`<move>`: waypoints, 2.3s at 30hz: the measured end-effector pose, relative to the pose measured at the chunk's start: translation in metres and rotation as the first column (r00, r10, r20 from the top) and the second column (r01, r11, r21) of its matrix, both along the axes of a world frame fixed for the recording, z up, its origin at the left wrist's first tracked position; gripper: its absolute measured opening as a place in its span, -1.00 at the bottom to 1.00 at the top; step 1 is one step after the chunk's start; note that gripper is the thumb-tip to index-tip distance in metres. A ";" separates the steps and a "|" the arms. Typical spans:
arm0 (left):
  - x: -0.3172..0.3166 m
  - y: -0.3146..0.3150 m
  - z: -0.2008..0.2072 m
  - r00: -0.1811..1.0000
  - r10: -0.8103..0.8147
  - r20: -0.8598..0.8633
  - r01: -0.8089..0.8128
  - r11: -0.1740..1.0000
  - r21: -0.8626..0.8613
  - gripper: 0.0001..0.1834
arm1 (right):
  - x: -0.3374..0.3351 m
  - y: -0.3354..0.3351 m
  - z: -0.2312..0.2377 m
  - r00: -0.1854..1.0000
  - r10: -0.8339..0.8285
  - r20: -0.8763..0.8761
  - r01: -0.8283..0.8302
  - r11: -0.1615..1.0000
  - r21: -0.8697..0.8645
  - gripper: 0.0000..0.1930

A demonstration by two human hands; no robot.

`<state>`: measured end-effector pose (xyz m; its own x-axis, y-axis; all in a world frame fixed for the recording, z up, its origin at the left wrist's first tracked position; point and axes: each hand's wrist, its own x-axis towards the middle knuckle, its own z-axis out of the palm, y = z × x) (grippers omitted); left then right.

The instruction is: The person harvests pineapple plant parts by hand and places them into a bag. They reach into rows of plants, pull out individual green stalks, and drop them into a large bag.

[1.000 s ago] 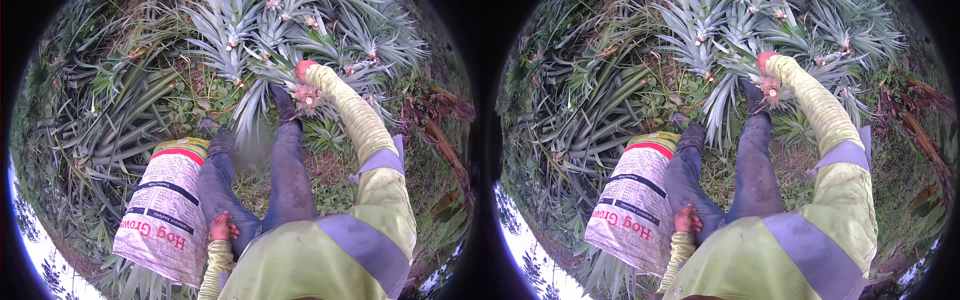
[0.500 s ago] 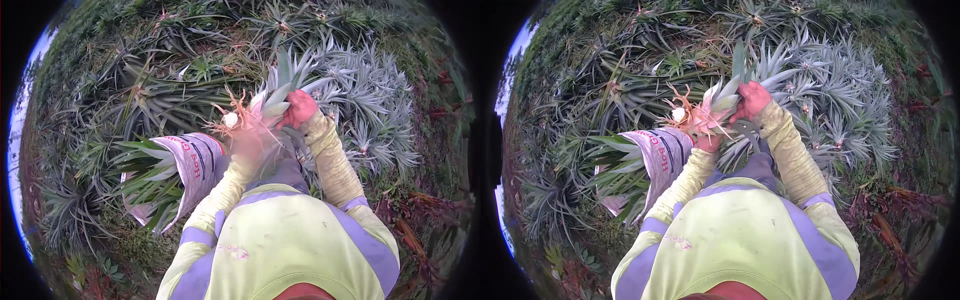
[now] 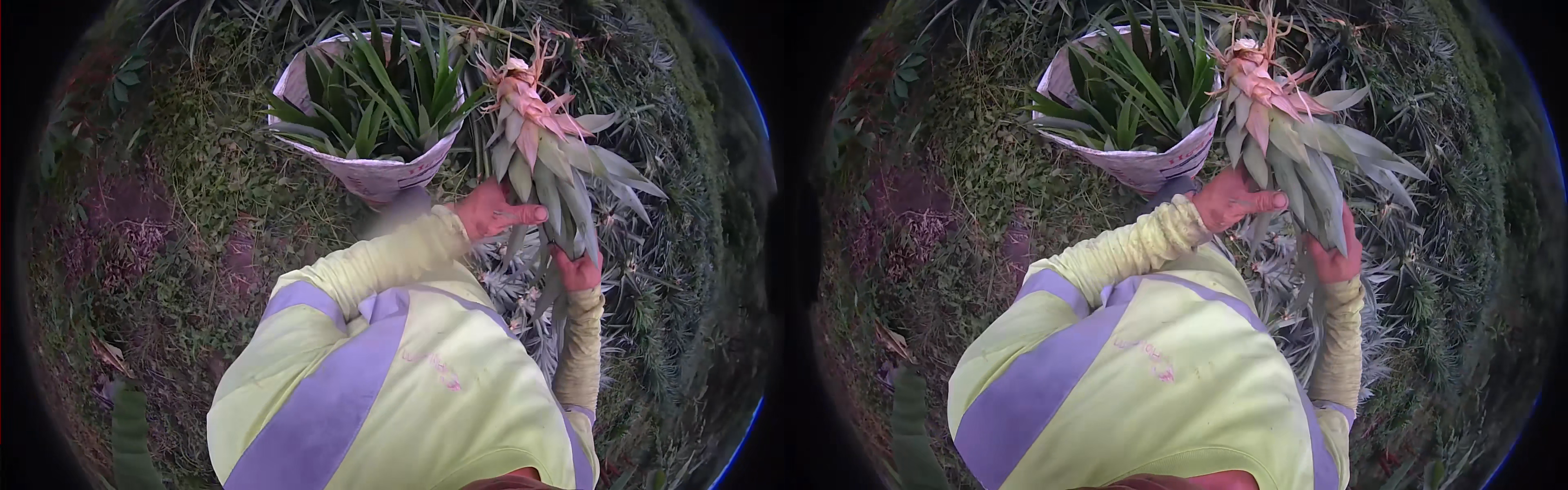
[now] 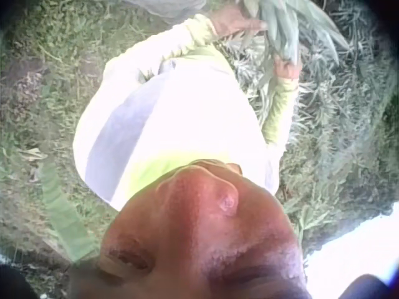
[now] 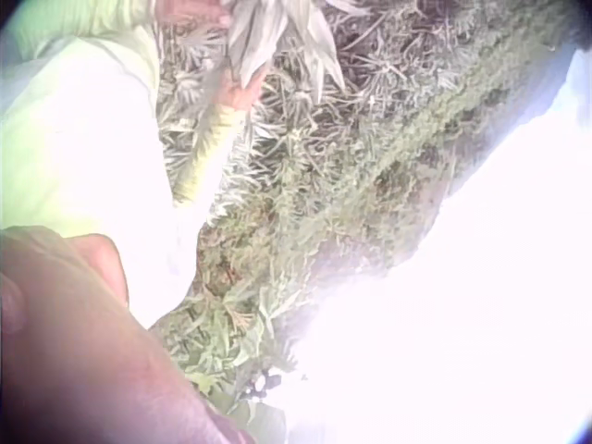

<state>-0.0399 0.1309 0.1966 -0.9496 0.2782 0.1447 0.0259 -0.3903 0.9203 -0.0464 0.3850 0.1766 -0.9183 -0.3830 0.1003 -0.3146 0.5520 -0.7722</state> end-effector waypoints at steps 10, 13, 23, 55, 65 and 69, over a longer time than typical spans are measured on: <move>0.046 -0.133 -0.105 0.349 0.421 0.837 -0.670 0.736 -0.091 -0.31 | -0.075 -0.088 0.213 0.874 0.431 -0.223 -0.291 0.834 0.470 -0.16; 0.045 -0.146 -0.138 0.371 0.528 0.764 -0.749 0.656 -0.090 -0.35 | -0.085 -0.141 0.239 0.751 0.623 -0.221 -0.229 0.559 0.797 -0.21; 0.083 -0.120 -0.257 0.628 0.756 0.184 -0.702 0.652 -0.287 -0.55 | -0.089 -0.324 0.218 0.412 0.908 0.072 -0.071 -0.046 0.996 -0.49; 0.077 -0.154 -0.165 0.838 0.539 0.082 -0.342 0.637 -0.691 -0.59 | -0.094 -0.403 -0.125 0.426 0.669 0.609 -0.762 -0.098 0.641 -0.70; 0.072 -0.143 -0.161 0.940 -0.020 0.341 0.313 0.451 -0.836 -0.67 | 0.002 -0.159 -0.037 0.109 0.967 0.229 -0.154 0.244 -0.957 -0.62; 0.049 -0.156 -0.221 0.807 -0.076 0.586 0.575 0.328 -0.749 -0.72 | 0.097 -0.056 -0.251 0.786 -0.092 0.611 0.229 0.962 -0.149 -0.56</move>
<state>0.0094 -0.0246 -0.0245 -0.6258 0.2994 -0.7202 -0.3284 0.7364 0.5915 0.0509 0.3286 -0.0741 -0.8672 -0.2580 -0.4259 0.3222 0.3613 -0.8750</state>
